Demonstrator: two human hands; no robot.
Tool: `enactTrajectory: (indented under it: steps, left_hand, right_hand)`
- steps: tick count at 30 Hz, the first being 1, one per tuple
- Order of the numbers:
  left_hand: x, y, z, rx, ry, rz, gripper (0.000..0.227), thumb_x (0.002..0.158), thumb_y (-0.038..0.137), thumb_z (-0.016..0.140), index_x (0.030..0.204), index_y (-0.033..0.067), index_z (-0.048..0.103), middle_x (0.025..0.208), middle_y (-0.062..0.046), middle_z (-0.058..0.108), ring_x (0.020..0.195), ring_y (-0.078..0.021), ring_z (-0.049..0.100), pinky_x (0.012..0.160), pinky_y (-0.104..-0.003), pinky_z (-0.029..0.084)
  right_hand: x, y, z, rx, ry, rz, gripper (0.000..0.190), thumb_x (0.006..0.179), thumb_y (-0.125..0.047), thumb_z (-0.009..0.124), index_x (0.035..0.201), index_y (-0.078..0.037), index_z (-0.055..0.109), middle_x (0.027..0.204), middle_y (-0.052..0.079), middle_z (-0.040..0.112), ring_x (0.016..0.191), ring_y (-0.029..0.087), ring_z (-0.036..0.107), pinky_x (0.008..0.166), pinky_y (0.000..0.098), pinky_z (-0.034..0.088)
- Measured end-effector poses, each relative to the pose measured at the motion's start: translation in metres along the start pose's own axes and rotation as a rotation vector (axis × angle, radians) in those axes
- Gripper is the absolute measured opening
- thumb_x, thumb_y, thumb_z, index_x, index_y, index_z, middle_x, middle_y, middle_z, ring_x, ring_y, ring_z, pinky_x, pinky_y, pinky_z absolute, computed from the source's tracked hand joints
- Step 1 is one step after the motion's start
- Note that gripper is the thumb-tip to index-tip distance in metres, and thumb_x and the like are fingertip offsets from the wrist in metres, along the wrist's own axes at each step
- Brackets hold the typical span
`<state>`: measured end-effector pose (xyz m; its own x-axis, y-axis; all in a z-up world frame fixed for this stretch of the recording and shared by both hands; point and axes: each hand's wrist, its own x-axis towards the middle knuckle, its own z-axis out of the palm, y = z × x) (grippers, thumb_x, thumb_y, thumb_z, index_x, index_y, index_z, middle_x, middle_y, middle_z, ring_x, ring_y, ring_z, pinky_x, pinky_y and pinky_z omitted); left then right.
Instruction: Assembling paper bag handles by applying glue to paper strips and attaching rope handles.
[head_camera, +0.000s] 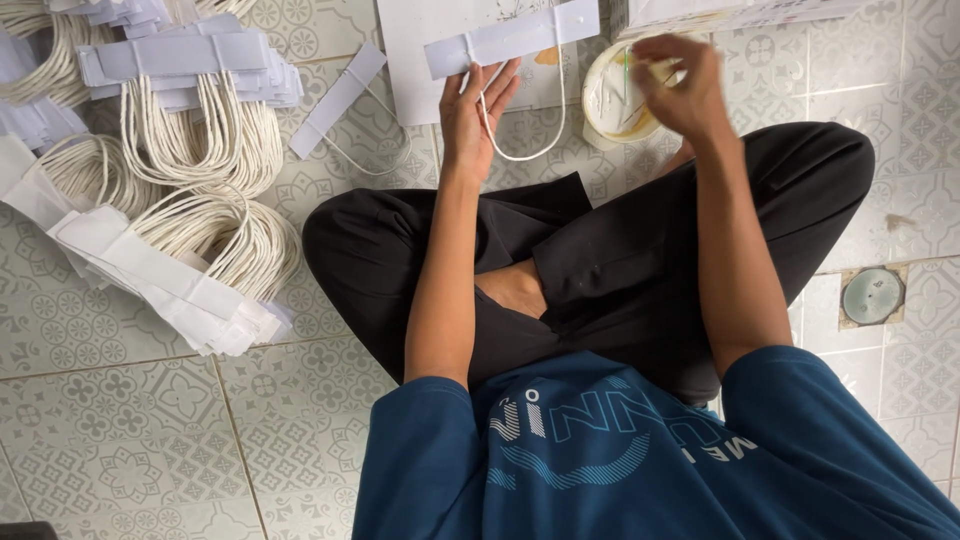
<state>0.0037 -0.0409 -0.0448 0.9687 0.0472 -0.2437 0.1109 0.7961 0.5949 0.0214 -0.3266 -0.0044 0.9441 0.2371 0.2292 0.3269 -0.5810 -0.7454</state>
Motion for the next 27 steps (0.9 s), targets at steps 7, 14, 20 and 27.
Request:
enactTrajectory:
  steps: [7, 14, 20, 27]
  left_hand:
    - [-0.007, -0.013, 0.008, -0.036, 0.035, 0.008, 0.032, 0.099, 0.023, 0.062, 0.114, -0.0048, 0.053, 0.141, -0.031, 0.047, 0.127, -0.041, 0.059, 0.111, -0.045, 0.049]
    - [-0.007, 0.041, 0.018, 1.12, -0.032, -0.189, 0.079, 0.081, 0.071, 0.043, 0.116, 0.0051, 0.069, 0.121, -0.017, 0.073, 0.114, -0.0302, 0.07, 0.097, -0.045, 0.055]
    - [0.022, 0.092, -0.006, 1.867, -0.154, -0.303, 0.075, 0.092, 0.072, 0.044, 0.114, 0.005, 0.069, 0.1, -0.01, 0.069, 0.08, -0.022, 0.071, 0.082, -0.043, 0.056]
    - [0.053, 0.065, -0.093, 1.978, -0.415, 0.232, 0.06, 0.079, 0.025, 0.086, 0.134, 0.0171, 0.062, 0.154, -0.014, 0.044, 0.146, -0.0353, 0.027, 0.118, -0.054, 0.029]
  right_hand:
    - [0.008, -0.07, 0.031, 0.45, -0.228, 0.153, 0.026, 0.114, -0.014, 0.057, 0.112, 0.007, 0.073, 0.083, 0.006, 0.067, 0.068, 0.01, 0.059, 0.067, 0.0219, 0.052]
    - [0.012, -0.072, 0.018, 0.775, -0.279, 0.303, 0.014, 0.111, -0.016, 0.061, 0.108, -0.006, 0.071, 0.084, 0.001, 0.064, 0.071, 0.006, 0.054, 0.068, 0.0168, 0.045]
    - [0.015, -0.064, 0.016, 0.758, -0.26, 0.24, 0.014, 0.109, -0.017, 0.066, 0.109, -0.003, 0.07, 0.089, 0.004, 0.066, 0.071, 0.007, 0.056, 0.067, 0.0179, 0.048]
    - [0.021, -0.056, 0.011, 0.733, -0.224, 0.161, 0.008, 0.107, -0.012, 0.071, 0.106, -0.004, 0.07, 0.085, 0.004, 0.066, 0.069, 0.008, 0.056, 0.067, 0.0184, 0.05]
